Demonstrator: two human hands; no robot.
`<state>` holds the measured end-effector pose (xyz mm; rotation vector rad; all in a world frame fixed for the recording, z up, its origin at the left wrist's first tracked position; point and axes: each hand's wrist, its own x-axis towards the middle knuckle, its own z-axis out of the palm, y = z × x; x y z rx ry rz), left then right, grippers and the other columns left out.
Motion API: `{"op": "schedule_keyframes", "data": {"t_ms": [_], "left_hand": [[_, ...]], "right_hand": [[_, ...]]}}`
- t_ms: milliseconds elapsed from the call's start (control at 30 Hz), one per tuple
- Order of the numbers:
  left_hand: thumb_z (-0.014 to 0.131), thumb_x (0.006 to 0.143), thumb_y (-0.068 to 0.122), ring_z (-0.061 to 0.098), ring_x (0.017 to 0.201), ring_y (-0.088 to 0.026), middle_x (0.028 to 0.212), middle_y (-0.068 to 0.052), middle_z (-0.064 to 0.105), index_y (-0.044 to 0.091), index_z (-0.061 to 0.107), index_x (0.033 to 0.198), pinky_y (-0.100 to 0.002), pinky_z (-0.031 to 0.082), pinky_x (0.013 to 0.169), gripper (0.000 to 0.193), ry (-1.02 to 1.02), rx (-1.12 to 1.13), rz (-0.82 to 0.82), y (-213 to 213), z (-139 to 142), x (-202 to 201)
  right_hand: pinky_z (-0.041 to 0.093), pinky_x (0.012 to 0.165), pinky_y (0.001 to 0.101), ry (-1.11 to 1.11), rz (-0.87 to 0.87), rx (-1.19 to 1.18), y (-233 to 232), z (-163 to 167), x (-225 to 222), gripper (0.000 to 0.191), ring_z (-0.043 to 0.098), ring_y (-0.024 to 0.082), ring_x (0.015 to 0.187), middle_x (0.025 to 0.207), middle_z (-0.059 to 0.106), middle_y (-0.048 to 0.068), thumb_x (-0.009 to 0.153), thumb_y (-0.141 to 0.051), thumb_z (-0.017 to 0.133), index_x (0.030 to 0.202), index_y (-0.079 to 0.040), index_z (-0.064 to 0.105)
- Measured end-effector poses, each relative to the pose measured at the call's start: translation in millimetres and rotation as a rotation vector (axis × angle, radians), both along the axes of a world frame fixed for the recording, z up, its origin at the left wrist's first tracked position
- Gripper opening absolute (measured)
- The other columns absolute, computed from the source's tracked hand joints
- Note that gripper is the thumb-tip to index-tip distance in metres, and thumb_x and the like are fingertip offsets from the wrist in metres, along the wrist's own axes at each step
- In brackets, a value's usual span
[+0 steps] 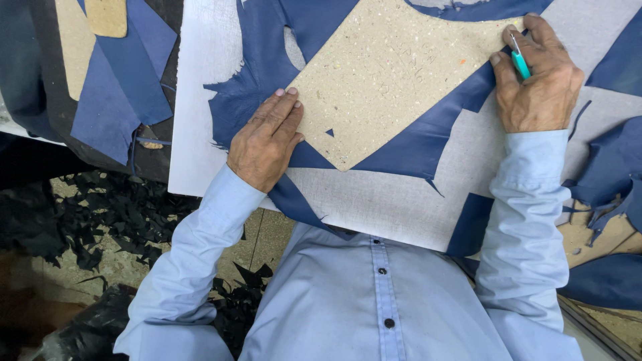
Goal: The person places a cardboard pattern on a blue fabric sheet and uses a utility knife to cut along the pattern's edges. After cutting, the person removes the pattern and sets the cut fabric piece aside, then repeats the process with a different pattern shape.
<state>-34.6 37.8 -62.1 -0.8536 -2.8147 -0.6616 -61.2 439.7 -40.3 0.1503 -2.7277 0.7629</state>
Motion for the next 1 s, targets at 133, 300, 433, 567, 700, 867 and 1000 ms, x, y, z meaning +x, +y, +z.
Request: {"op": "schedule_keyframes", "data": {"t_ms": [133,300,433,567,700,867,1000], "left_hand": [[0.084,0.085,0.014,0.057,0.137,-0.03,0.146,-0.014,0.059,-0.001,0.069,0.129,-0.038,0.05,0.114,0.048,-0.011,0.002,0.007,0,2,-1],[0.083,0.084,0.012,0.058,0.135,-0.031,0.144,-0.014,0.061,-0.001,0.071,0.126,-0.038,0.051,0.111,0.046,-0.033,-0.022,0.017,3,10,-2],[0.082,0.084,0.013,0.059,0.134,-0.031,0.144,-0.013,0.061,0.0,0.072,0.123,-0.038,0.052,0.109,0.043,-0.04,-0.042,0.023,16,21,-5],[0.081,0.086,0.014,0.059,0.134,-0.031,0.144,-0.014,0.061,-0.001,0.072,0.124,-0.038,0.053,0.107,0.042,-0.046,-0.107,0.0,34,35,-7],[0.08,0.086,0.015,0.06,0.133,-0.031,0.141,-0.014,0.062,-0.001,0.072,0.123,-0.038,0.053,0.106,0.041,-0.049,-0.164,-0.014,44,44,-8],[0.08,0.085,0.017,0.06,0.131,-0.034,0.143,-0.018,0.06,0.0,0.073,0.122,-0.039,0.054,0.104,0.042,-0.073,-0.191,-0.003,44,42,-10],[0.082,0.083,0.023,0.058,0.131,-0.037,0.146,-0.02,0.058,0.003,0.074,0.121,-0.045,0.05,0.105,0.043,-0.04,-0.215,-0.007,42,38,-12]], "right_hand": [[0.054,0.111,0.0414,-0.001,-0.009,-0.041,4,-7,0,0.034,0.066,0.04,0.129,0.146,0.062,0.026,0.098,0.003,0.077,0.132,0.003,0.073],[0.054,0.115,0.043,0.027,-0.039,-0.043,6,-10,-1,0.031,0.064,0.041,0.135,0.149,0.061,0.026,0.102,0.002,0.076,0.133,0.001,0.073],[0.062,0.097,0.0424,0.082,-0.141,0.175,-9,-10,5,0.035,0.072,0.038,0.118,0.142,0.064,0.02,0.097,-0.001,0.072,0.132,-0.007,0.074],[0.061,0.055,0.033,-0.01,-0.16,0.278,-32,-12,14,0.042,0.077,0.026,0.069,0.145,0.062,0.016,0.094,-0.001,0.066,0.134,-0.013,0.072],[0.062,0.056,0.0347,-0.081,-0.152,0.171,-32,-6,18,0.047,0.076,0.026,0.068,0.154,0.051,0.016,0.086,-0.006,0.069,0.133,-0.013,0.069],[0.061,0.055,0.0349,-0.157,-0.094,0.075,-10,4,5,0.059,0.074,0.026,0.068,0.16,0.043,0.02,0.069,-0.011,0.07,0.126,-0.006,0.059],[0.06,0.056,0.0342,-0.162,-0.071,0.118,-3,3,1,0.06,0.074,0.025,0.07,0.159,0.046,0.018,0.07,-0.014,0.072,0.127,-0.006,0.056]]}}
